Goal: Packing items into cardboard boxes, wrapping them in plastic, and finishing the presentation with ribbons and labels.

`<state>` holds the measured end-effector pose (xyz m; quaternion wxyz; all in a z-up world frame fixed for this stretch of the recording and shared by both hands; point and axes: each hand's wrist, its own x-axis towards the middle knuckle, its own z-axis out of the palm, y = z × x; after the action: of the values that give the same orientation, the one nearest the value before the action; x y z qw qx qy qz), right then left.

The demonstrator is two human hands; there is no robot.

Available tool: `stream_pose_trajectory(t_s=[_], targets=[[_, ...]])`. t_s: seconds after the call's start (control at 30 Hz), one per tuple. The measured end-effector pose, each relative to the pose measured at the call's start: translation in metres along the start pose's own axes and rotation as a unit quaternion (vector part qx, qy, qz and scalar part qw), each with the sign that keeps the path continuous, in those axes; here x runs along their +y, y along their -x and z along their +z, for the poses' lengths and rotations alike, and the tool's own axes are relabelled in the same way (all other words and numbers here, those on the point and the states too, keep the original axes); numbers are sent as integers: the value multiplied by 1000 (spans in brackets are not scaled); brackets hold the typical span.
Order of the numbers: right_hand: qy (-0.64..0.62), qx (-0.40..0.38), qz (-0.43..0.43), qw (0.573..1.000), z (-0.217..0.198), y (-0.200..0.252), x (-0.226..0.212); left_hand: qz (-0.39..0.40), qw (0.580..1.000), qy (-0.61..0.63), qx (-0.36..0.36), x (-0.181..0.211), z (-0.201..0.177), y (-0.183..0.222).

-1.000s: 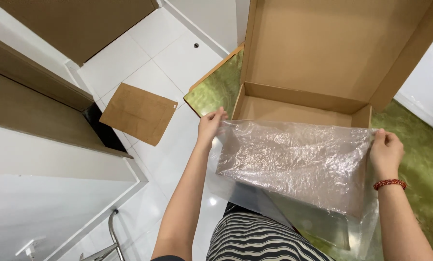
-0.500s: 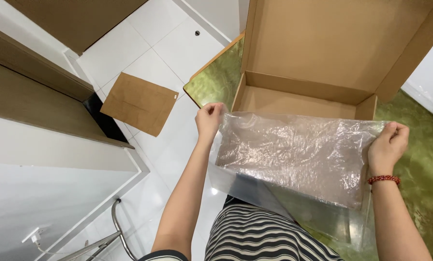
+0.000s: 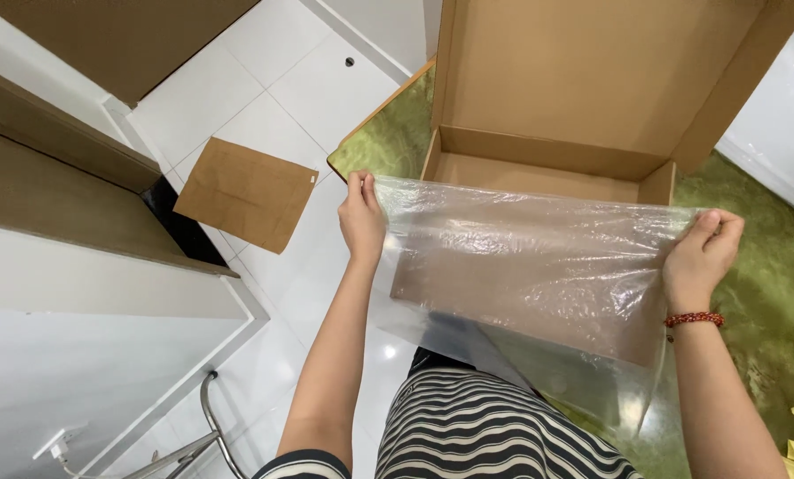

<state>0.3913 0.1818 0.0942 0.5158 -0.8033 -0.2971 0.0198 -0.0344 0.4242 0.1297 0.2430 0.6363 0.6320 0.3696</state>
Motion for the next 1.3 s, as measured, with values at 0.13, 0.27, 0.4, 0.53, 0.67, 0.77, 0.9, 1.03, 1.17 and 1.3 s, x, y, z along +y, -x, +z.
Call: stream_pose_trajectory(t_s=[0.13,0.27,0.4,0.53,0.67,0.77,0.9,1.03,1.17,1.3], targets=[[8,24,-58,998,2,1,-3,-29,999,-4,-30,-9,-18,3],[-52,-2,-43,998,0,9,-49,-59,997,-55,7,-22,-28,-5],[-130,-45,-6,990,-3,17,-98,115,983,-86,119,-7,-4,-2],[-152,-17,-84,985,-6,28,-116,221,966,-121,61,107,21,31],[-168,-67,-118,976,-30,44,-161,416,900,58,-114,198,58,85],[-193,-75,-140,968,-47,61,-177,444,869,78,-205,233,51,127],[-162,-55,-164,972,-51,65,-173,447,843,88,-287,245,38,138],[-118,-41,-170,977,-51,77,-198,446,851,74,-268,244,15,142],[-132,-71,-220,964,-46,82,-202,399,872,179,-218,245,-17,139],[-106,-90,-255,957,-40,94,-215,383,896,171,-145,241,-37,118]])
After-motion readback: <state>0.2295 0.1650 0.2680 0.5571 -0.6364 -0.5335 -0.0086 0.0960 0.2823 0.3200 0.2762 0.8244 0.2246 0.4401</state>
